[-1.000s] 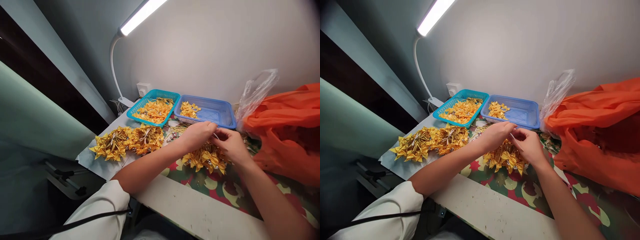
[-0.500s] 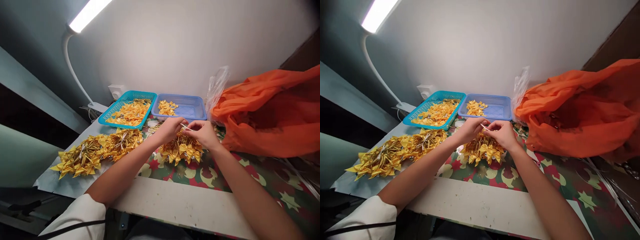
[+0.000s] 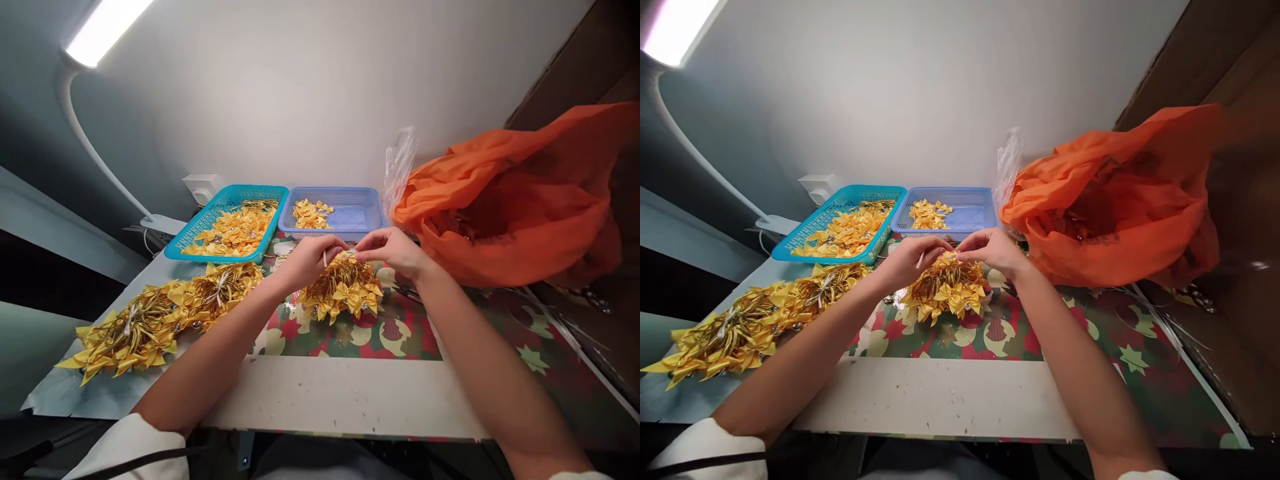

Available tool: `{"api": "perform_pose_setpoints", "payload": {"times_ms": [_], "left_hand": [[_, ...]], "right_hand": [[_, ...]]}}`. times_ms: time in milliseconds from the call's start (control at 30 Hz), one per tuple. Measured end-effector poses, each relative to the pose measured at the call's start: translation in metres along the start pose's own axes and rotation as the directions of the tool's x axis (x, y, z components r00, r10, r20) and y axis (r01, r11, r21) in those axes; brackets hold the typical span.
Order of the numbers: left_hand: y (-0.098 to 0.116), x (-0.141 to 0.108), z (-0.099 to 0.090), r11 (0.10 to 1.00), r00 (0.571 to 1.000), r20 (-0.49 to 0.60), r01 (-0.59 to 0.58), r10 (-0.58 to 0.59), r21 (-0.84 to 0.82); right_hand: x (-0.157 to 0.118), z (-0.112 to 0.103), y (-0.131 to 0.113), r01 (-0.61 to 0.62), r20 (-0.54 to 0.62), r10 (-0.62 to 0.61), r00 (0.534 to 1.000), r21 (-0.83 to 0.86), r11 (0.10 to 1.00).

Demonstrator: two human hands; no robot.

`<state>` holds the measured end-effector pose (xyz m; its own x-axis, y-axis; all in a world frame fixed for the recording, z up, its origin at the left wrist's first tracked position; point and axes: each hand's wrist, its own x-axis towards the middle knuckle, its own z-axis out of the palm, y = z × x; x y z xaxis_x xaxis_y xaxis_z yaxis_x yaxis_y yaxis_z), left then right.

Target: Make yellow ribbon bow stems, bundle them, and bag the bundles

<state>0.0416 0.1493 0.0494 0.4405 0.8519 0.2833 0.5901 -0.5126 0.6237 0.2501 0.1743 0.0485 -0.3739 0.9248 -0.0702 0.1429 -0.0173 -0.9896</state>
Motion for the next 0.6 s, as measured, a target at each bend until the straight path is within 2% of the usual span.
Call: {"api": "perform_pose_setpoints", "payload": {"times_ms": [133,233,300,400,500,600], "left_hand": [[-0.009,-0.026,-0.003,0.987,0.989,-0.022,0.147,-0.146,0.068],[-0.014,-0.045,-0.008,0.972,0.977,-0.004,0.213,-0.213,0.095],[-0.014,-0.051,-0.011,0.968,0.972,0.009,0.232,-0.234,0.099],[-0.013,-0.052,-0.015,0.974,0.974,0.041,0.218,-0.221,0.066],[-0.013,-0.049,-0.02,0.979,0.968,0.151,0.203,-0.2,-0.005],[-0.012,-0.046,-0.029,0.968,0.939,0.261,0.245,-0.223,-0.053]], "right_hand": [[-0.003,-0.029,-0.004,-0.021,-0.044,0.01,0.999,-0.257,0.966],[-0.008,-0.044,-0.007,-0.03,0.023,0.044,0.999,-0.439,0.898],[-0.01,-0.044,-0.01,-0.007,0.065,0.048,0.997,-0.526,0.85],[-0.012,-0.034,-0.012,0.043,0.067,0.002,0.998,-0.655,0.754],[-0.012,-0.024,-0.013,0.06,0.101,0.021,0.995,-0.73,0.681],[-0.013,-0.02,-0.015,0.037,0.114,0.079,0.99,-0.764,0.644]]}}
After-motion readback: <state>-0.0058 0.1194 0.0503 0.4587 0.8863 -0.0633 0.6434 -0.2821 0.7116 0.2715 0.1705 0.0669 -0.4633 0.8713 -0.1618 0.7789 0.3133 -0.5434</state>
